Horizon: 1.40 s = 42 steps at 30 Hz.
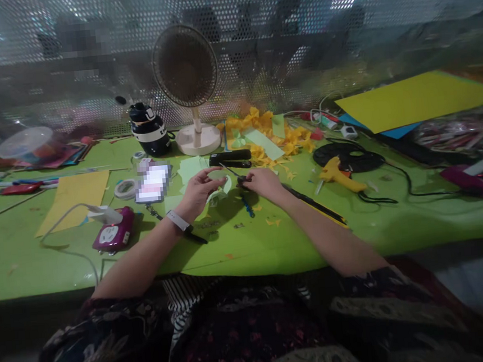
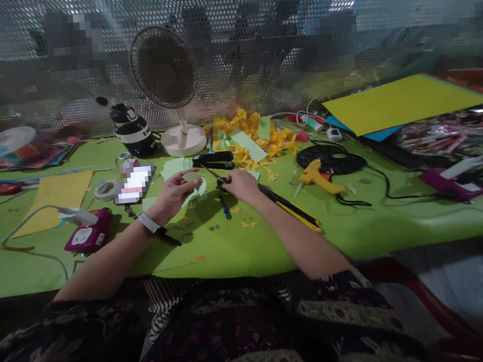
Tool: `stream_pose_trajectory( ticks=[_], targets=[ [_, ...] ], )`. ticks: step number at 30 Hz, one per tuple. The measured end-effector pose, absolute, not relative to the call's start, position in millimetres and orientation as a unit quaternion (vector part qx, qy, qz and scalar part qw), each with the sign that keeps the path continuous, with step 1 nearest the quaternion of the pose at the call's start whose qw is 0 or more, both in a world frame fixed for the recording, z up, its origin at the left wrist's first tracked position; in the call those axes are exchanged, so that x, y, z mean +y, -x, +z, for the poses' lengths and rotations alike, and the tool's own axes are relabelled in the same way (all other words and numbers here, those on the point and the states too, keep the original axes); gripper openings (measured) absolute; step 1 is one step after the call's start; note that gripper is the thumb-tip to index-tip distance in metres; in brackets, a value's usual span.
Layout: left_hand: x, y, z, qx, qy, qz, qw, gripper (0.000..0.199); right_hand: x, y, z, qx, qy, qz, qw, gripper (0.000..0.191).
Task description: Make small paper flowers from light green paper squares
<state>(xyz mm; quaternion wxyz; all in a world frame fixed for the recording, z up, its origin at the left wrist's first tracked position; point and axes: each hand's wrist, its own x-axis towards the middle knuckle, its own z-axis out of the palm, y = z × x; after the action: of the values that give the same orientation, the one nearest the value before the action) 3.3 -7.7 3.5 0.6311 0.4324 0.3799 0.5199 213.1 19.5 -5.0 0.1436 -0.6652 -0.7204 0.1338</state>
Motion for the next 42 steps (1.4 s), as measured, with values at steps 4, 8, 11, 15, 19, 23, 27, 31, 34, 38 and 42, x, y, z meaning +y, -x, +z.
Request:
stream_pose_trajectory(
  ticks=[4, 8, 11, 15, 19, 23, 27, 31, 34, 38, 42],
  targets=[
    [-11, -6, 4, 0.41, -0.426, 0.529, 0.608, 0.044, 19, -215, -5, -0.721, 0.663, 0.131, 0.151, 0.023],
    [-12, -7, 3, 0.434, -0.445, 0.524, 0.582, 0.035, 20, -214, -6, -0.721, 0.662, 0.136, 0.153, 0.021],
    [-11, -7, 4, 0.43, -0.454, 0.524, 0.578, 0.031, 21, -214, -6, -0.726, 0.648, 0.173, 0.151, 0.021],
    [-10, -6, 6, 0.417, -0.431, 0.541, 0.59, 0.027, 14, -216, 6, -0.709, 0.631, 0.213, 0.233, 0.012],
    [-13, -9, 6, 0.403, -0.448, 0.555, 0.574, 0.025, -6, -211, 20, -0.679, 0.504, 0.411, 0.34, 0.019],
    [-17, -13, 5, 0.381, -0.435, 0.556, 0.597, 0.026, -18, -200, 18, -0.688, 0.442, 0.46, 0.344, 0.023],
    [-14, -8, 6, 0.372, -0.389, 0.526, 0.659, 0.024, -18, -198, 17, -0.661, 0.423, 0.501, 0.365, 0.025],
    [-5, 9, 15, 0.391, -0.44, 0.446, 0.674, 0.028, -20, -205, 24, -0.644, 0.41, 0.547, 0.344, 0.019],
    [1, 23, 25, 0.412, -0.512, 0.368, 0.658, 0.031, -21, -209, 27, -0.648, 0.418, 0.551, 0.319, 0.019],
    [4, 36, 39, 0.44, -0.553, 0.361, 0.608, 0.027, -21, -214, 28, -0.653, 0.431, 0.548, 0.296, 0.021],
    [11, 47, 46, 0.481, -0.561, 0.43, 0.519, 0.025, -19, -216, 27, -0.672, 0.448, 0.551, 0.21, 0.021]
  ],
)
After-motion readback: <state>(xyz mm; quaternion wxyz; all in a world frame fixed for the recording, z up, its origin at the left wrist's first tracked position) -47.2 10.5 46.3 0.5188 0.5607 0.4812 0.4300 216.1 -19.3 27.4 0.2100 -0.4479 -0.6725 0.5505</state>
